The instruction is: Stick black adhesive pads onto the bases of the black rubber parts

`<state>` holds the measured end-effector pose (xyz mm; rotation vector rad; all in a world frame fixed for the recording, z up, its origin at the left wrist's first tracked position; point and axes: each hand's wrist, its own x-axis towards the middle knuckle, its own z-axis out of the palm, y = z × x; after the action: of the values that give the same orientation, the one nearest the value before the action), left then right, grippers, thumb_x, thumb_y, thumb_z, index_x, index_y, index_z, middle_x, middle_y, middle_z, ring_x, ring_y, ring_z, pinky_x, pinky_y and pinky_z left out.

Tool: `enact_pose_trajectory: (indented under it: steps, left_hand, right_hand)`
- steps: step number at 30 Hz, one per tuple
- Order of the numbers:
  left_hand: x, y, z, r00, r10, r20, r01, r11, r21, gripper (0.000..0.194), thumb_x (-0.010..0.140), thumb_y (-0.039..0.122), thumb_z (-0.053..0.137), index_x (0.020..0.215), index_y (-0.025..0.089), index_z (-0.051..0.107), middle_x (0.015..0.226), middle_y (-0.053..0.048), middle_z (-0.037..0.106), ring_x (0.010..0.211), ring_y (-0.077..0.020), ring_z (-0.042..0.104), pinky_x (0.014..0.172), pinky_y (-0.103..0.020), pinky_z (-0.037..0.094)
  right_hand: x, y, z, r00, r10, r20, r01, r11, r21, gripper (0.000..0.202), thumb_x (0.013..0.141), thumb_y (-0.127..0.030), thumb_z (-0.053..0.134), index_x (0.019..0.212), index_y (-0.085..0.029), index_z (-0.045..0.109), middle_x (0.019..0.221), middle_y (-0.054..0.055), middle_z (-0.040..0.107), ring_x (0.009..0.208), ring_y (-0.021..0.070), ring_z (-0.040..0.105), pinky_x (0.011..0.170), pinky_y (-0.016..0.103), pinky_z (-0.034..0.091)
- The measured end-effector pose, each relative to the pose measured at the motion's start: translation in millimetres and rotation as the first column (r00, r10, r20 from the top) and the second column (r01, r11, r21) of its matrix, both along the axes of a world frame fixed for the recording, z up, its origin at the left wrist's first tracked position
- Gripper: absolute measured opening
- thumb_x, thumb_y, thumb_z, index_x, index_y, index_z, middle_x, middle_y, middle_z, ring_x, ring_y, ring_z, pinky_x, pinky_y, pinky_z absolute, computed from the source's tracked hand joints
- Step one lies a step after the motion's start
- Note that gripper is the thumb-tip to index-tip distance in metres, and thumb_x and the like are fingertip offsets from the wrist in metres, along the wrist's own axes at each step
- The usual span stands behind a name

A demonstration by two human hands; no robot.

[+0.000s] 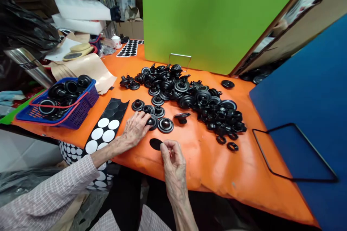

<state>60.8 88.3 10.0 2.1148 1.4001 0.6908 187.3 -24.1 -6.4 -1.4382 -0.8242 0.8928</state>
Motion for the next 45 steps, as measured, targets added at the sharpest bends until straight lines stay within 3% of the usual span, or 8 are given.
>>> enact_pose_trajectory:
  steps: [4, 7, 9, 12, 20, 26, 34, 45]
  left_hand:
    - [-10.9, -2.8, -0.2, 0.912, 0.096, 0.400, 0.038, 0.948, -0.315, 0.016, 0.079, 0.025, 0.064, 0.091, 0.018, 0.058, 0.097, -0.008, 0.062, 0.097, -0.0243, 0.059, 0.093, -0.040, 0.043]
    - [-31.6, -18.6, 6.6, 0.631, 0.323, 0.705, 0.332, 0.709, -0.622, 0.030, 0.078, 0.039, 0.067, 0.097, 0.019, 0.055, 0.091, -0.005, 0.063, 0.079, -0.0178, 0.063, 0.077, -0.034, 0.050]
    - [-41.6, -30.0, 8.9, 0.480, 0.467, 0.742, 0.439, 0.605, -0.665, 0.036, 0.077, 0.042, 0.069, 0.102, 0.021, 0.055, 0.090, -0.003, 0.064, 0.074, -0.0164, 0.063, 0.067, -0.030, 0.049]
    - [-48.9, -41.4, 7.4, 0.377, 0.584, 0.719, 0.438, 0.572, -0.694, 0.031, 0.079, 0.045, 0.067, 0.092, 0.018, 0.058, 0.083, -0.003, 0.064, 0.070, -0.0153, 0.062, 0.059, -0.025, 0.046]
    - [-64.6, -52.3, 3.3, 0.431, 0.500, 0.751, 0.406, 0.635, -0.657, 0.029, 0.079, 0.035, 0.068, 0.098, 0.014, 0.061, 0.095, -0.009, 0.068, 0.081, -0.0199, 0.066, 0.062, -0.026, 0.048]
    - [-71.3, -59.8, -1.4, 0.479, 0.460, 0.747, 0.414, 0.633, -0.655, 0.040, 0.080, 0.034, 0.065, 0.114, 0.014, 0.061, 0.100, -0.011, 0.069, 0.082, -0.0211, 0.067, 0.065, -0.028, 0.052]
    - [-74.2, -65.2, -9.9, 0.509, 0.453, 0.732, 0.377, 0.647, -0.663, 0.044, 0.078, 0.036, 0.065, 0.116, 0.014, 0.063, 0.098, -0.011, 0.070, 0.090, -0.0254, 0.068, 0.071, -0.033, 0.054]
    - [-76.0, -67.6, -13.4, 0.514, 0.428, 0.743, 0.386, 0.659, -0.646, 0.039, 0.084, 0.030, 0.058, 0.119, 0.014, 0.064, 0.100, -0.011, 0.070, 0.092, -0.0251, 0.068, 0.076, -0.036, 0.056]
  right_hand:
    - [10.5, -12.7, -2.9, 0.994, 0.075, 0.080, -0.073, 0.997, -0.035, 0.030, 0.079, -0.050, 0.064, 0.084, -0.020, 0.061, 0.071, 0.000, 0.058, 0.063, 0.0143, 0.053, 0.057, 0.026, 0.047]
    - [6.5, -13.7, -2.6, 0.977, 0.126, 0.174, -0.130, 0.991, 0.012, 0.025, 0.082, -0.046, 0.061, 0.088, -0.021, 0.063, 0.080, 0.002, 0.062, 0.071, 0.0161, 0.058, 0.064, 0.027, 0.048]
    - [0.2, -11.3, 0.9, 0.959, 0.173, 0.223, -0.188, 0.981, 0.052, 0.020, 0.084, -0.041, 0.060, 0.091, -0.022, 0.063, 0.082, 0.002, 0.062, 0.072, 0.0152, 0.058, 0.066, 0.028, 0.048]
    - [-9.8, -5.9, 9.7, 0.961, 0.234, 0.144, -0.250, 0.963, 0.099, 0.026, 0.082, -0.037, 0.064, 0.105, -0.025, 0.057, 0.069, -0.004, 0.057, 0.063, 0.0134, 0.054, 0.063, 0.027, 0.047]
    - [-26.5, 8.0, 12.0, 0.956, 0.207, -0.206, -0.217, 0.976, -0.027, 0.030, 0.076, -0.048, 0.070, 0.077, -0.020, 0.059, 0.070, -0.003, 0.051, 0.065, 0.0110, 0.048, 0.062, 0.023, 0.041]
    - [-44.3, 15.5, -0.5, 0.990, 0.107, -0.089, -0.107, 0.994, -0.002, 0.031, 0.076, -0.049, 0.068, 0.073, -0.018, 0.064, 0.111, 0.007, 0.057, 0.102, 0.0211, 0.056, 0.085, 0.033, 0.046]
    - [-62.7, 15.2, 3.0, 0.995, 0.063, -0.075, -0.069, 0.995, -0.077, 0.036, 0.073, -0.053, 0.066, 0.072, -0.017, 0.063, 0.109, 0.010, 0.055, 0.094, 0.0209, 0.057, 0.067, 0.029, 0.053]
    - [-69.8, 16.2, -2.5, 0.997, 0.052, -0.058, -0.056, 0.996, -0.067, 0.031, 0.074, -0.048, 0.066, 0.073, -0.017, 0.063, 0.100, 0.007, 0.055, 0.084, 0.0170, 0.058, 0.068, 0.029, 0.051]
